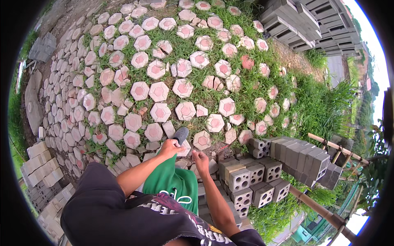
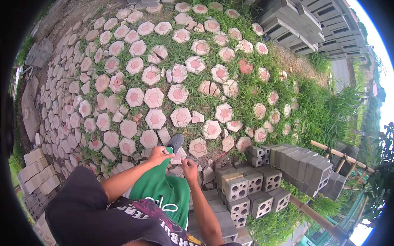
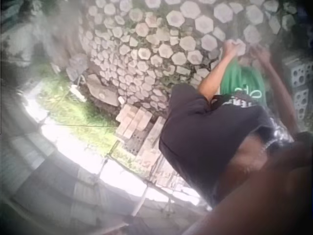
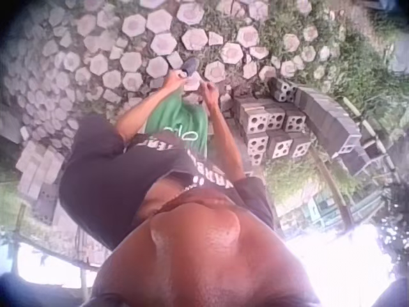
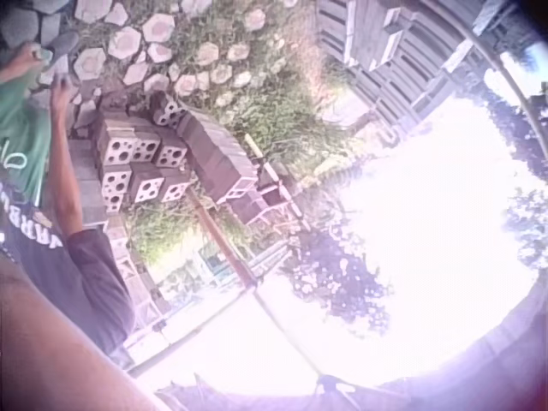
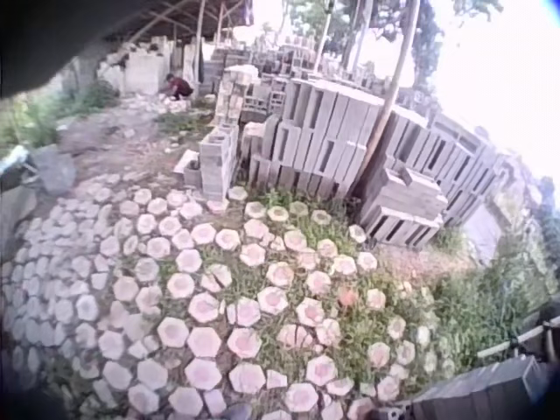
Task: The person repeatedly picks up hollow concrete blocks from a ground pile and carries them to a larger stack, placing each block on top of the others. The task involves walking back and forth between the source pile and the stack, handling one block at a time.
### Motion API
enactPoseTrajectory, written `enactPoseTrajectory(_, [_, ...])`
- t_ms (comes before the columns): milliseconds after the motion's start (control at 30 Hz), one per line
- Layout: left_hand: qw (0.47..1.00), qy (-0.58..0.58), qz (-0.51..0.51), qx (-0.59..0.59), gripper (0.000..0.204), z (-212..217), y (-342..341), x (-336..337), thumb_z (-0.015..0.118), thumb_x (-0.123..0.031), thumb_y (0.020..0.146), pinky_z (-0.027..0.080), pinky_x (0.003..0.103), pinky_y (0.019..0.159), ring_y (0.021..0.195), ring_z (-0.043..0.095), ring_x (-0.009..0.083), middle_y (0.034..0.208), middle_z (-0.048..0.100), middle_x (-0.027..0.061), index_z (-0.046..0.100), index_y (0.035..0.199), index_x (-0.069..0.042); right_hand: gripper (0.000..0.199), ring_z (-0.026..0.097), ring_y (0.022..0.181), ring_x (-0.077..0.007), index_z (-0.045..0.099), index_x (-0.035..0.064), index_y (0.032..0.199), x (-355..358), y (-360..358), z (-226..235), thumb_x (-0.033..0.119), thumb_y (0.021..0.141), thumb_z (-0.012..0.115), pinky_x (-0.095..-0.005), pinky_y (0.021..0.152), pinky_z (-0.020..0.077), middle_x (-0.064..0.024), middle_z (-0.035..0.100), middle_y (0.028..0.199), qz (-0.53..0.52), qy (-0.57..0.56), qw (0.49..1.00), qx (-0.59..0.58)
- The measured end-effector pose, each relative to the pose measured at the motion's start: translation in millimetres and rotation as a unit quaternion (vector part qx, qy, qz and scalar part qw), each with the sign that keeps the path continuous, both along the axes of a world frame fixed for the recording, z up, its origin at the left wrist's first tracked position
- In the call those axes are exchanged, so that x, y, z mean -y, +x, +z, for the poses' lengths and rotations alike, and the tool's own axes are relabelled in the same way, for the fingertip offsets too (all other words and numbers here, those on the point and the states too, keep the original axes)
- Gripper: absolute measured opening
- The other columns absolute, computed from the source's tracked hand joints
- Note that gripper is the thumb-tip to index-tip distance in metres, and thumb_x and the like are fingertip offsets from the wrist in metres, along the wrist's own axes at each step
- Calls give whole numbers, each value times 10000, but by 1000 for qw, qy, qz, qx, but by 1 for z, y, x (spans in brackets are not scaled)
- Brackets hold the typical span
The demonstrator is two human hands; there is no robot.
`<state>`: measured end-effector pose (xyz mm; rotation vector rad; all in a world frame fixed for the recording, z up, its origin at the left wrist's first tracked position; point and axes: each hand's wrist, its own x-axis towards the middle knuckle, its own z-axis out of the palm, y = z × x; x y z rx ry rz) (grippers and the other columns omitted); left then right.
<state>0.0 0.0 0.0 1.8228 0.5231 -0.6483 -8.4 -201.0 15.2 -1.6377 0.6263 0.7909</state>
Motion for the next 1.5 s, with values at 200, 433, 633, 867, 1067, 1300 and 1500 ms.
enactPoseTrajectory(200, [995,-18,92,43,388,79,50,-81,789,-352,712,421,312,490,492,529,119,563,610,68,652,656,7,230,513,596,-65,543,41,799,-61,82,26,173,802,732,-208,552,417,3,570,679,78,-27,984,160])
enactPoseTrajectory(433, [990,17,117,73,425,95,107,-130,732,-398,769,402,285,477,493,505,85,535,583,59,667,663,8,339,531,583,-80,549,39,710,-100,193,91,271,740,794,-219,547,421,-31,601,650,208,-97,961,156])
enactPoseTrajectory(633, [971,22,224,86,489,95,184,-176,603,-466,861,331,341,463,468,425,114,488,498,60,705,763,2,417,505,583,-101,575,16,682,-152,328,109,373,728,785,-271,566,430,-31,568,613,372,-71,913,148])
enactPoseTrajectory(867, [838,-21,509,196,377,136,226,-218,612,-335,890,431,224,585,658,570,69,717,669,63,675,919,36,440,511,588,-125,575,13,698,-296,428,142,410,727,763,-305,581,441,-59,576,639,592,3,789,163])
enactPoseTrajectory(1067, [782,-3,605,148,314,156,211,-265,623,-262,881,447,224,657,744,569,71,804,643,47,642,944,45,433,479,589,-90,555,20,701,-410,440,161,412,774,725,-273,562,410,-32,558,626,683,75,707,164])
enactPoseTrajectory(1300, [679,-43,714,168,296,140,185,-372,610,-236,891,469,251,728,816,598,102,893,659,59,630,1013,32,444,456,562,-68,559,23,671,-526,422,145,422,824,676,-266,529,385,-8,546,604,721,90,666,168])
enactPoseTrajectory(1500, [648,54,731,208,287,161,146,-489,607,-213,899,469,252,750,841,600,112,946,656,70,615,1052,30,494,504,534,-74,568,21,625,-644,399,169,435,893,581,-256,531,395,-21,571,565,727,100,659,167])
